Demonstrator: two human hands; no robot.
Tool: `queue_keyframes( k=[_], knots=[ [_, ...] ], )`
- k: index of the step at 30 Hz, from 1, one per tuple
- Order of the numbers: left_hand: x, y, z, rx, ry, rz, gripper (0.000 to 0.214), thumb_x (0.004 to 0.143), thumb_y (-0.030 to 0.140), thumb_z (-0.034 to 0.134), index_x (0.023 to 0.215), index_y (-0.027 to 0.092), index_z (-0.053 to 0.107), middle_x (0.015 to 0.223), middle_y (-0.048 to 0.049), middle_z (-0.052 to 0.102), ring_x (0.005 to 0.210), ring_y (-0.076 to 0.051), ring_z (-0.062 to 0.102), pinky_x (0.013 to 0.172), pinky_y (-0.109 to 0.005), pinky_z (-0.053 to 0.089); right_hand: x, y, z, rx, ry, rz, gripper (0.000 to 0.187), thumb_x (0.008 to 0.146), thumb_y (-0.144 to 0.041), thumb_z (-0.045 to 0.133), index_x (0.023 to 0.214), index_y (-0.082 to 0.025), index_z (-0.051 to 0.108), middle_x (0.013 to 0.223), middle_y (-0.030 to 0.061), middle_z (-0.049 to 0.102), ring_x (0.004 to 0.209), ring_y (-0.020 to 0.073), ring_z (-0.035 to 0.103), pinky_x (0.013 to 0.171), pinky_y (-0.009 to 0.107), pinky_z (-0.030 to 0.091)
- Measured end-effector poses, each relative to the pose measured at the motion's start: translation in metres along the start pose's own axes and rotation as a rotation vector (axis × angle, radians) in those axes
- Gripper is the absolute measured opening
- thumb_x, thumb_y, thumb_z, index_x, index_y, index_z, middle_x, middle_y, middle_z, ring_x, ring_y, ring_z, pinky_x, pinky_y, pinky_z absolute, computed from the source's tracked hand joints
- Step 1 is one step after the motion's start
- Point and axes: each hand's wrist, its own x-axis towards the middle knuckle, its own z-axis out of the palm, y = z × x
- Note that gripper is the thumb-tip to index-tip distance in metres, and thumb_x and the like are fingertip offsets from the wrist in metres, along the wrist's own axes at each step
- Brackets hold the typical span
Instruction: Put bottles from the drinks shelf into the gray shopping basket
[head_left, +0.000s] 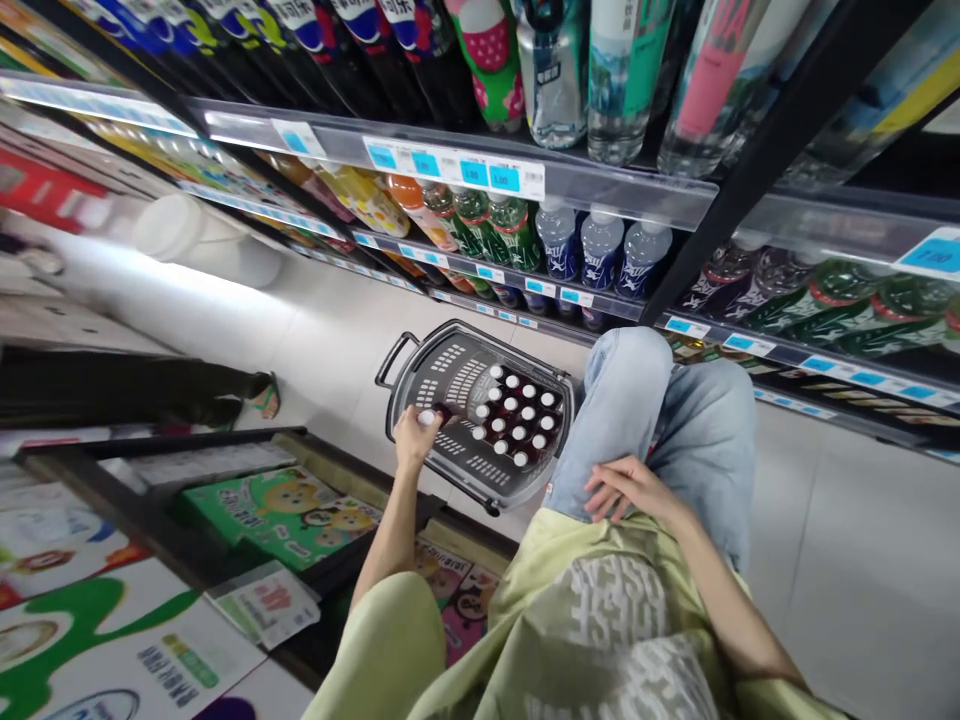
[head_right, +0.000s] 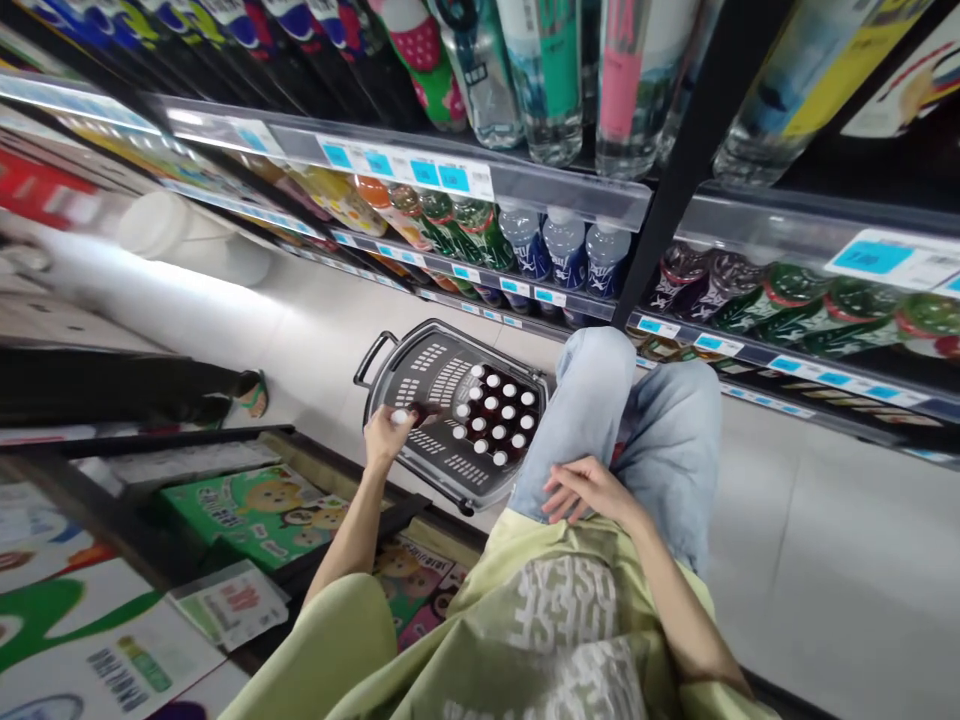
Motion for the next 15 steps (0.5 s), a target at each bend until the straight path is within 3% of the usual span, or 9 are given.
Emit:
queue_keyframes(
  k=[3, 7, 15],
  knots=[
    [0.015, -0.022, 0.032, 0.112, -0.126, -0.037, 0.033, 0.082, 0.044, 0.064, 0.100, 0.017, 0.068, 0.106, -0.0173, 0.074, 0.108, -0.034, 0.070, 0.100, -0.040, 0.054, 0.002, 0.001, -0.001, 0.004, 0.001, 0.020, 0.078, 0.083, -0.089, 0.066, 0.096, -0.013, 0.078, 0.086, 0.0154, 0.084, 0.070, 0.0255, 0.083, 0.052, 0.024, 0.057],
    [0.020, -0.037, 0.067, 0.182, -0.236, -0.084, 0.032, 0.081, 0.039, 0.068, 0.101, 0.014, 0.071, 0.097, -0.0185, 0.075, 0.102, -0.036, 0.073, 0.093, -0.041, 0.057, 0.003, 0.002, -0.001, 0.013, 0.019, 0.056, 0.078, 0.084, -0.088, 0.066, 0.095, -0.012, 0.079, 0.083, 0.0162, 0.084, 0.068, 0.0254, 0.083, 0.052, 0.024, 0.057],
    [0.036, -0.033, 0.123, 0.212, -0.415, -0.093, 0.038, 0.091, 0.038, 0.067, 0.119, 0.012, 0.074, 0.112, -0.0229, 0.078, 0.110, -0.037, 0.075, 0.092, -0.038, 0.056, -0.002, -0.005, -0.001, 0.050, 0.037, 0.130, 0.078, 0.086, -0.087, 0.065, 0.092, -0.011, 0.080, 0.080, 0.0178, 0.083, 0.066, 0.0269, 0.082, 0.051, 0.026, 0.056]
  ],
)
